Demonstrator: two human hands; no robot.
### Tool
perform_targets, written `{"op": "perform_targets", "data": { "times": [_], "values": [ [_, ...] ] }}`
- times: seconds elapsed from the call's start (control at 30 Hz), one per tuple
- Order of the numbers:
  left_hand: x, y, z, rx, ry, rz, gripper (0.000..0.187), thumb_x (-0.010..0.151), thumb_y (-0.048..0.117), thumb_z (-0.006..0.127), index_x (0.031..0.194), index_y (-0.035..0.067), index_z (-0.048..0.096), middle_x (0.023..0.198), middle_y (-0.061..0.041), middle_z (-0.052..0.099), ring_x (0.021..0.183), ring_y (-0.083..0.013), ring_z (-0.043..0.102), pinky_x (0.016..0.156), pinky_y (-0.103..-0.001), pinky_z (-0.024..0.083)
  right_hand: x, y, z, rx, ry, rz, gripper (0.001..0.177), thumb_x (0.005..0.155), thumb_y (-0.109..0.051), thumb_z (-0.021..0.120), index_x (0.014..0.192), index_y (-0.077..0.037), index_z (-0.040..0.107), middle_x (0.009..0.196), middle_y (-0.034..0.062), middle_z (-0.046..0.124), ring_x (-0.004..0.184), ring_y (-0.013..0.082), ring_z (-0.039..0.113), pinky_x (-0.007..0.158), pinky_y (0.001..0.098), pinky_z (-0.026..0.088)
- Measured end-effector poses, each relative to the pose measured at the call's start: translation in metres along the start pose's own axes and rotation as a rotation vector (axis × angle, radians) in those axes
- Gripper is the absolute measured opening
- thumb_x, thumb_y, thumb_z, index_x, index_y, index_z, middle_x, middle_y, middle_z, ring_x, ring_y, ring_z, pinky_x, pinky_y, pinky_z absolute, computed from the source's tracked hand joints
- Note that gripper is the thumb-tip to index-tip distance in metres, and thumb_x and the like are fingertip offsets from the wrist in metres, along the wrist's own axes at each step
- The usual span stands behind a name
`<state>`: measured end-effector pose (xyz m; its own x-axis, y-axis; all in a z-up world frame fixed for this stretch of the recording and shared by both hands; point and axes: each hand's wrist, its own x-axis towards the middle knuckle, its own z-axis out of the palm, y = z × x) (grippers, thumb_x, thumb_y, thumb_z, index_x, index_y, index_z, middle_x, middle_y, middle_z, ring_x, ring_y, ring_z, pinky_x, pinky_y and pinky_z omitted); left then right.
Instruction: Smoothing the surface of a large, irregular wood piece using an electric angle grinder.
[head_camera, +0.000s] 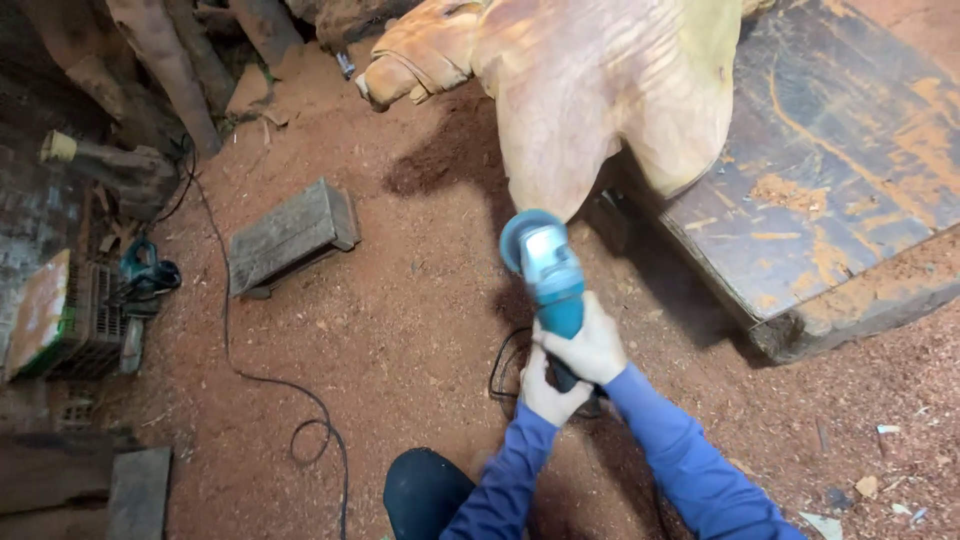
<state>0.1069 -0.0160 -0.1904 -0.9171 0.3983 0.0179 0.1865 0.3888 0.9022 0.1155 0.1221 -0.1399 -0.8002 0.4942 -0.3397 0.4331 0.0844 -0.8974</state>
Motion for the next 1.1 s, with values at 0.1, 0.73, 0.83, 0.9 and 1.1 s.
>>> {"op": "perform_targets", "data": {
  "times": [0.1, 0.73, 0.83, 0.9, 1.1],
  "values": [
    [0.007, 0.004, 0.002, 0.048, -0.031, 0.134, 0.113, 0.056, 0.036, 0.089, 0.152, 0.006, 0.039, 0.118, -0.027, 0.066, 0.110, -0.0448, 0.066, 0.088, -0.053, 0.061, -0.001, -0.018, -0.018, 0.046, 0.035, -0.018, 0.079, 0.061, -0.042, 0.092, 0.124, -0.011, 0.055, 0.122, 0.0283, 0.066, 0.122, 0.0473, 0.061, 0.100, 0.0601, 0.050],
    [0.018, -0.058, 0.005, -0.190, 0.049, 0.081, 0.081, 0.060, 0.022, 0.086, 0.136, 0.014, 0.057, 0.122, -0.018, 0.070, 0.116, -0.0361, 0.066, 0.096, -0.053, 0.058, 0.011, -0.005, 0.032, -0.073, 0.011, -0.002, 0.079, 0.062, -0.045, 0.089, 0.127, -0.019, 0.052, 0.123, 0.0256, 0.067, 0.122, 0.0445, 0.062, 0.102, 0.0558, 0.052],
    [0.015, -0.059, 0.003, -0.201, 0.044, 0.097, 0.079, 0.062, 0.023, 0.089, 0.134, 0.015, 0.059, 0.123, -0.016, 0.070, 0.118, -0.0356, 0.065, 0.098, -0.054, 0.056, 0.013, 0.005, 0.035, -0.061, 0.018, -0.023, 0.078, 0.060, -0.045, 0.090, 0.124, -0.022, 0.053, 0.119, 0.0243, 0.069, 0.119, 0.0440, 0.064, 0.099, 0.0549, 0.054],
    [0.016, -0.043, -0.001, -0.187, 0.035, 0.113, 0.079, 0.062, 0.025, 0.090, 0.133, 0.015, 0.059, 0.123, -0.016, 0.071, 0.117, -0.0358, 0.065, 0.098, -0.054, 0.056, 0.011, 0.007, 0.029, -0.029, 0.031, -0.038, 0.076, 0.060, -0.044, 0.091, 0.122, -0.021, 0.054, 0.118, 0.0251, 0.070, 0.118, 0.0452, 0.064, 0.097, 0.0556, 0.055],
    [0.010, -0.010, 0.004, 0.183, -0.062, -0.030, 0.105, 0.059, 0.040, 0.086, 0.153, 0.022, 0.043, 0.112, -0.024, 0.068, 0.110, -0.0440, 0.067, 0.096, -0.057, 0.056, 0.022, 0.036, 0.019, 0.183, 0.185, -0.161, 0.078, 0.055, -0.040, 0.093, 0.119, -0.015, 0.056, 0.115, 0.0283, 0.068, 0.116, 0.0497, 0.063, 0.092, 0.0612, 0.052]
  ]
}}
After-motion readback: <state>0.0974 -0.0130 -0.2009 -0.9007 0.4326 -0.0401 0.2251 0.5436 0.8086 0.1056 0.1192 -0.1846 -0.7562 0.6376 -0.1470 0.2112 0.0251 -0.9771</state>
